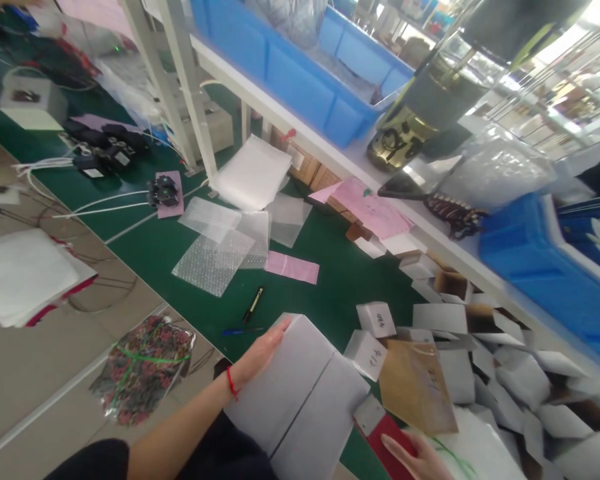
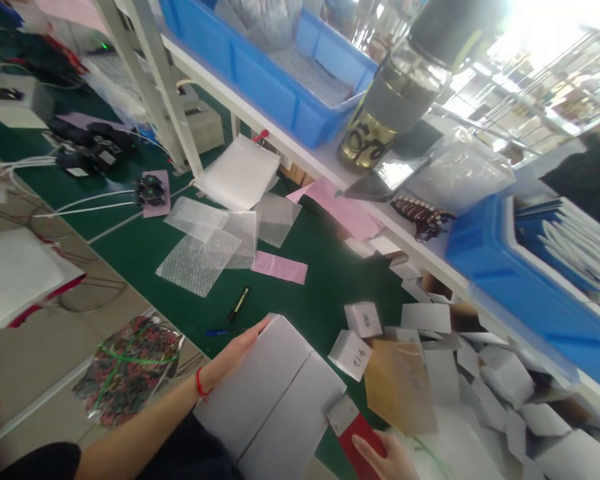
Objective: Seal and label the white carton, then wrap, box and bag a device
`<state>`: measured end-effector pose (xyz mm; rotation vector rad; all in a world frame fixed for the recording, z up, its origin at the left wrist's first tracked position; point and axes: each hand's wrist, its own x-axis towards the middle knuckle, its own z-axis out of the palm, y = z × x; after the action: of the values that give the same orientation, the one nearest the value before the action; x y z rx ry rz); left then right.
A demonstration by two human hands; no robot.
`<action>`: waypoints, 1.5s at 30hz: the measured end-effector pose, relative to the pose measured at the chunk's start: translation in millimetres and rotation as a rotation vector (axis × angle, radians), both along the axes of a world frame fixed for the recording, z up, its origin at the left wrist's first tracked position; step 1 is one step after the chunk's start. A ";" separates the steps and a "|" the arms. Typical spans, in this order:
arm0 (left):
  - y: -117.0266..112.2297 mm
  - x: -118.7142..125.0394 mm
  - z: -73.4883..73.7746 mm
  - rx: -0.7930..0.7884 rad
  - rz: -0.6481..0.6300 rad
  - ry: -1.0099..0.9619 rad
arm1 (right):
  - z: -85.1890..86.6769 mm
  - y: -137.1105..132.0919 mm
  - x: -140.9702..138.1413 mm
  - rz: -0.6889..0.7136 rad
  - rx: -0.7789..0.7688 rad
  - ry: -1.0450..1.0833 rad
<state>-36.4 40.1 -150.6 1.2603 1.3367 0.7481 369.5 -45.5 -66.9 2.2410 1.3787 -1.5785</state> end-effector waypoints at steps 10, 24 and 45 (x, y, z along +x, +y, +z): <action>-5.0 54.7 52.6 0.422 -0.362 0.389 | 22.2 22.5 -12.1 0.067 -0.054 0.050; -73.9 170.3 55.4 0.691 -0.563 0.805 | 33.9 30.4 10.8 0.076 -0.023 0.221; -74.1 216.4 11.9 0.760 -0.977 0.968 | -0.7 48.4 -10.3 0.255 0.027 -0.175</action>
<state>180.0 -33.9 -138.8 2.8079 0.8746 -0.1665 359.2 2.9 -67.6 2.0597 1.5681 -1.2594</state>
